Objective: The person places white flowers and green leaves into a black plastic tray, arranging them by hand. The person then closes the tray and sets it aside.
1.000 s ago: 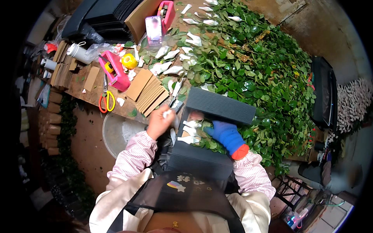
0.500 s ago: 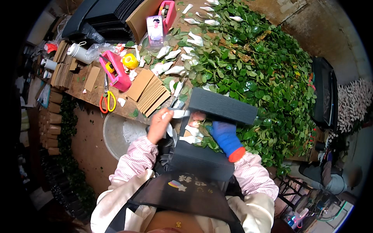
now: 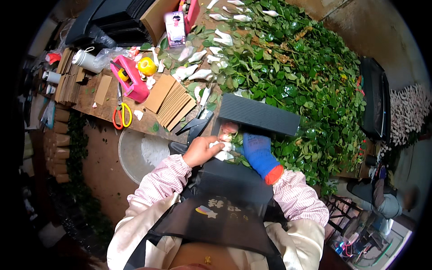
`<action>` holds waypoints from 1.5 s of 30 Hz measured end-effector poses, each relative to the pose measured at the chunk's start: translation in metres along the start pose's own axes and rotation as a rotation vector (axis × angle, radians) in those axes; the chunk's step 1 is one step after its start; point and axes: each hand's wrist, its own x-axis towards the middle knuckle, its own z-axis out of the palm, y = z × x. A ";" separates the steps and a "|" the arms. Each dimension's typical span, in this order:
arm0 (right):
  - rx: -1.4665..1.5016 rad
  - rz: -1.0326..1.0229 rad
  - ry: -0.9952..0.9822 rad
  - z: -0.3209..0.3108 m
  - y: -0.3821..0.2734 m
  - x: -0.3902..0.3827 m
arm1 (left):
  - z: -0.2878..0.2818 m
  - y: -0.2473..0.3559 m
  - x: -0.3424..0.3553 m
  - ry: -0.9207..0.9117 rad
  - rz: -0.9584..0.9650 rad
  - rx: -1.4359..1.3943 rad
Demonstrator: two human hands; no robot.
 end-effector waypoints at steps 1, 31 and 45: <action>-0.014 -0.032 0.073 0.003 0.001 0.000 | 0.003 -0.003 -0.003 0.028 -0.016 -0.070; -0.116 -0.426 -0.365 -0.022 -0.027 -0.015 | -0.087 -0.024 -0.080 0.300 -0.356 -0.370; -0.165 -0.550 -0.318 -0.006 -0.024 -0.002 | 0.000 -0.009 0.003 0.039 0.246 0.310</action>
